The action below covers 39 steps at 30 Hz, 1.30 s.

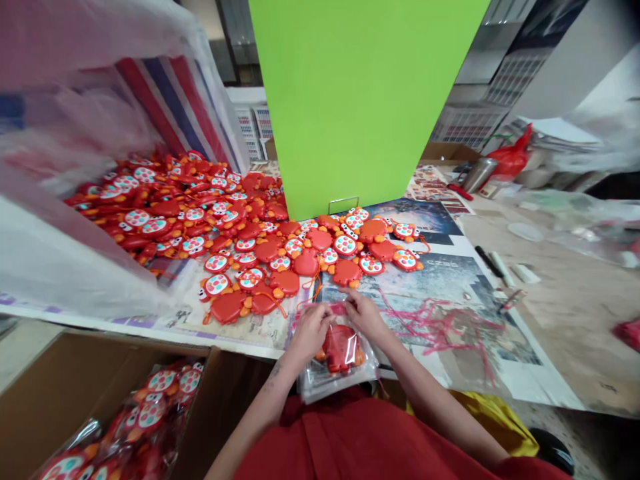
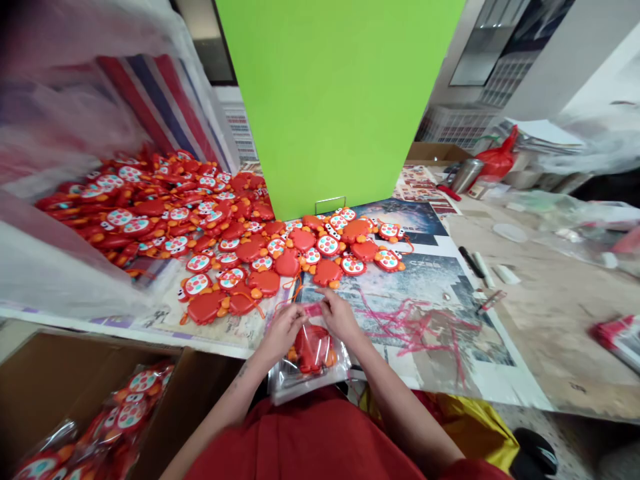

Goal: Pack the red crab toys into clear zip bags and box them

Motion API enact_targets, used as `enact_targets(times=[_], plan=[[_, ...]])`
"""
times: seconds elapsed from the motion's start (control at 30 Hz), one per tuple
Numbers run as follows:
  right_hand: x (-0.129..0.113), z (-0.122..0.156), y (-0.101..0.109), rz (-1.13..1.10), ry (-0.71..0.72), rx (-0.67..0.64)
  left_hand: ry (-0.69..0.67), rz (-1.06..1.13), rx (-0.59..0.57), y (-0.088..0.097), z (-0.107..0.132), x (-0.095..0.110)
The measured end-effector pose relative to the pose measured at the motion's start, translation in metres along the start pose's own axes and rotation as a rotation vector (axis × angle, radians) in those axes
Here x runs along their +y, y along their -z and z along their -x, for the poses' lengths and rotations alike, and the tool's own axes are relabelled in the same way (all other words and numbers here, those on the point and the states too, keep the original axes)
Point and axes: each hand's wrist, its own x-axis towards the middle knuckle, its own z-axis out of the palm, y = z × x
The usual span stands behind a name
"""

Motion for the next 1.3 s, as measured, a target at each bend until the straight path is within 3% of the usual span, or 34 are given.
enact_targets(times=[0.07, 0.17, 0.3, 0.4, 0.6, 0.7, 0.9, 1.13, 1.3], plan=[[-0.007, -0.001, -0.001, -0.04, 0.021, 0.009, 0.007, 0.027, 0.128, 0.001, 0.005, -0.003], [-0.016, 0.0, 0.003, -0.076, 0.07, 0.008, 0.159, 0.163, 0.329, -0.001, 0.011, -0.018], [-0.022, 0.003, 0.006, -0.079, 0.148, 0.053, 0.446, 0.506, 0.278, -0.007, 0.014, -0.035], [-0.022, 0.004, 0.006, -0.073, 0.17, 0.075, 0.534, 0.654, 0.258, -0.008, 0.013, -0.037], [-0.027, 0.001, 0.01, 0.063, 0.301, 0.122, 0.486, 0.763, 0.12, -0.002, 0.012, -0.022], [-0.037, -0.001, 0.006, 0.138, 0.414, 0.071, 0.47, 0.756, 0.079, -0.001, 0.011, -0.013], [-0.057, -0.002, -0.012, 0.325, 0.589, -0.001, 0.295, 0.363, 0.048, 0.004, 0.011, 0.0], [-0.054, -0.005, -0.015, 0.381, 0.574, 0.037, 0.229, 0.037, -0.007, 0.009, 0.008, 0.006], [-0.048, -0.01, -0.017, 0.265, 0.458, 0.032, 0.179, 0.017, -0.024, 0.008, 0.009, 0.012]])
